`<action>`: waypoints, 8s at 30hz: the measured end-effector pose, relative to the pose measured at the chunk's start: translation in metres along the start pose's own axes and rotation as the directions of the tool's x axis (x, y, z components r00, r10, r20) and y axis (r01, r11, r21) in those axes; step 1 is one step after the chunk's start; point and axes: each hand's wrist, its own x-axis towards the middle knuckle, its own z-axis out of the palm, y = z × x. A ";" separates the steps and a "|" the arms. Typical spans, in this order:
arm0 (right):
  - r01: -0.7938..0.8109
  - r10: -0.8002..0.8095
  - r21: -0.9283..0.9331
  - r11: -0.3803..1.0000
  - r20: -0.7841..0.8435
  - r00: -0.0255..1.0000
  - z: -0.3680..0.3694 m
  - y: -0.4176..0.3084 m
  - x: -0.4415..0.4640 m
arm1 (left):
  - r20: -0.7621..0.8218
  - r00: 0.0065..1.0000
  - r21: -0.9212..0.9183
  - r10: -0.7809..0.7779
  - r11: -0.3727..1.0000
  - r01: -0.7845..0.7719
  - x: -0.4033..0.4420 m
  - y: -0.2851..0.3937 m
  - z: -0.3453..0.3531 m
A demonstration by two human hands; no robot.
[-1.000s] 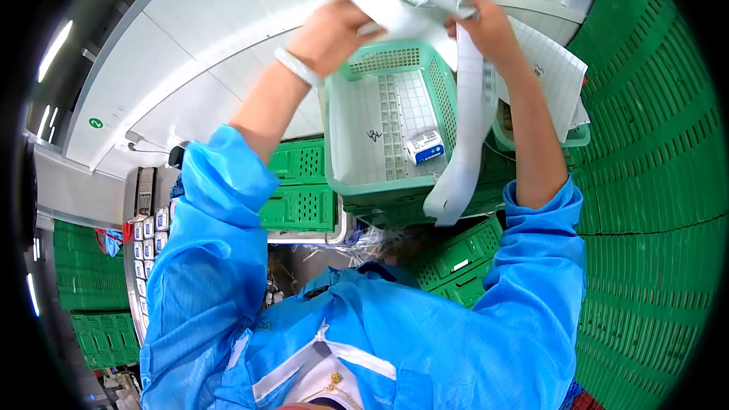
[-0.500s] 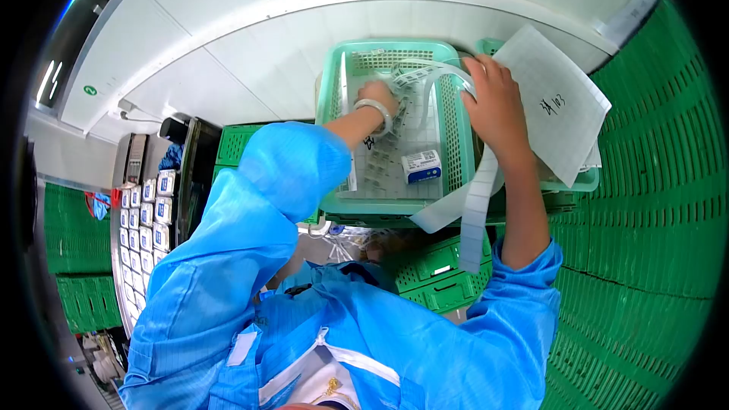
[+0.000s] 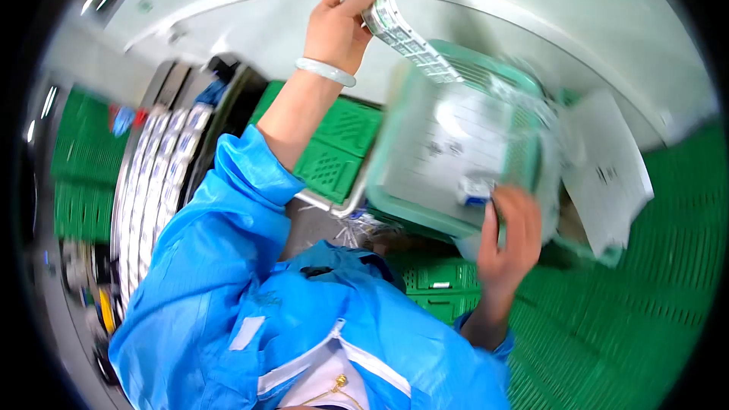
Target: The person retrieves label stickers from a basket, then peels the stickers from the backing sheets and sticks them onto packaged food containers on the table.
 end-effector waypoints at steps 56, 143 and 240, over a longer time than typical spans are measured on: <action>-0.838 -0.440 0.370 0.402 0.880 0.178 0.714 -0.594 -0.015 | -0.791 0.607 0.389 0.080 0.831 0.398 -0.229 0.312 -0.710; 0.007 -0.176 0.177 0.984 0.976 0.126 0.941 -0.578 -0.010 | -0.755 0.613 0.063 -0.234 0.904 0.423 -0.150 0.306 -0.857; -0.494 -0.796 0.624 0.605 0.475 -0.375 1.049 -0.872 0.008 | -0.921 0.089 0.376 0.380 0.805 0.459 -0.126 0.396 -1.025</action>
